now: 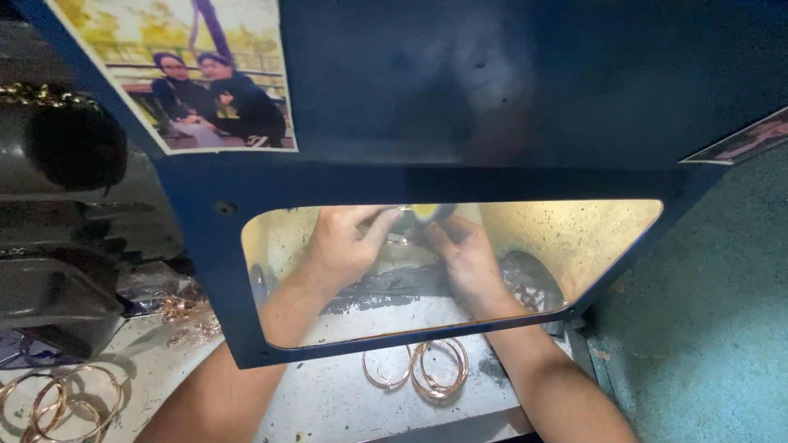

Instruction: The person holds copper bangles and rubs them against a rotating polishing wheel inside a machine. They handle the bangles one at a time, rotating them to polish different surfaces, then place them on the workbench.

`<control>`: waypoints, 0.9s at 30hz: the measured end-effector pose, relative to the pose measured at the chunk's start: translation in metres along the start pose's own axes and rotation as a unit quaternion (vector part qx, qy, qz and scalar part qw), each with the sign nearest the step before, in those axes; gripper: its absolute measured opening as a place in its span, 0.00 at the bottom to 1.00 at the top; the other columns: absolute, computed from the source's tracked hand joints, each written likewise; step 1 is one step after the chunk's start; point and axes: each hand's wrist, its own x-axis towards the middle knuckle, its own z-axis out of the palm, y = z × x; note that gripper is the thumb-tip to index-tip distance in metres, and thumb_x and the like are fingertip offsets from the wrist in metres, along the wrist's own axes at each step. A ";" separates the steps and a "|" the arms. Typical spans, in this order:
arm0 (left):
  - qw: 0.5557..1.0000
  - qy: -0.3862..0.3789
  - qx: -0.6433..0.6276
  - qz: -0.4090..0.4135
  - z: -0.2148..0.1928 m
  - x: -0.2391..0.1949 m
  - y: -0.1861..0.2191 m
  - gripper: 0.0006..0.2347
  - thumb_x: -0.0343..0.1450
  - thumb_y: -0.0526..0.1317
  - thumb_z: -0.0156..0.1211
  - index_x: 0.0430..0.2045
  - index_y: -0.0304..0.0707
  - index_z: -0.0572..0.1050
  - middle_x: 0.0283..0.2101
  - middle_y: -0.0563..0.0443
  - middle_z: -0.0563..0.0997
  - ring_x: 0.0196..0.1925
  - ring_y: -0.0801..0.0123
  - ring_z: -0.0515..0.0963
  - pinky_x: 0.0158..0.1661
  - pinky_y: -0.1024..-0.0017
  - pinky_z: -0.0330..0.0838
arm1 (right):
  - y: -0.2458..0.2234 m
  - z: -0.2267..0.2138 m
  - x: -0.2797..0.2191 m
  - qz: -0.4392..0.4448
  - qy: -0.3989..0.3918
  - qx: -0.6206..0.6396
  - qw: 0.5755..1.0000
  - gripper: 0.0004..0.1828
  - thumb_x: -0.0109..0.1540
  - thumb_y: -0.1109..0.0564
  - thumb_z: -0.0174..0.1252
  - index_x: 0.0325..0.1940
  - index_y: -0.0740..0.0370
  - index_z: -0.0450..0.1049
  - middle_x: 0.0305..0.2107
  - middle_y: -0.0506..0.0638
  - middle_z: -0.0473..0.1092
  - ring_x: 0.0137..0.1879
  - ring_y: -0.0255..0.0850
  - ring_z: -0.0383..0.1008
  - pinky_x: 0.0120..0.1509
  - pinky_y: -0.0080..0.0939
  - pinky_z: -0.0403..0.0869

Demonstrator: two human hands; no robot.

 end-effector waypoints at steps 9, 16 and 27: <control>1.000 -0.011 0.004 0.013 -0.005 0.005 0.005 0.05 0.73 0.33 0.63 0.35 0.30 0.83 0.27 0.39 0.86 0.27 0.58 0.86 0.34 0.66 0.80 | -0.007 0.006 -0.005 0.004 0.002 0.015 1.000 0.22 0.69 0.49 0.53 0.52 0.73 0.78 0.44 0.68 0.79 0.61 0.60 0.77 0.64 0.64 0.71; 1.000 -0.009 0.002 0.004 -0.012 0.003 0.004 0.05 0.72 0.34 0.63 0.37 0.31 0.84 0.26 0.41 0.86 0.26 0.59 0.86 0.32 0.66 0.80 | 0.019 0.010 0.002 -0.075 0.024 0.069 0.994 0.15 0.68 0.56 0.55 0.47 0.72 0.80 0.38 0.64 0.79 0.53 0.56 0.80 0.58 0.60 0.75; 0.994 -0.087 -0.034 0.052 -0.004 0.004 0.003 0.06 0.69 0.33 0.65 0.38 0.37 0.82 0.33 0.43 0.87 0.38 0.53 0.87 0.43 0.61 0.80 | 0.031 -0.028 0.009 -0.376 0.063 -0.075 0.922 0.04 0.59 0.67 0.63 0.36 0.65 0.82 0.31 0.58 0.78 0.38 0.51 0.82 0.42 0.47 0.78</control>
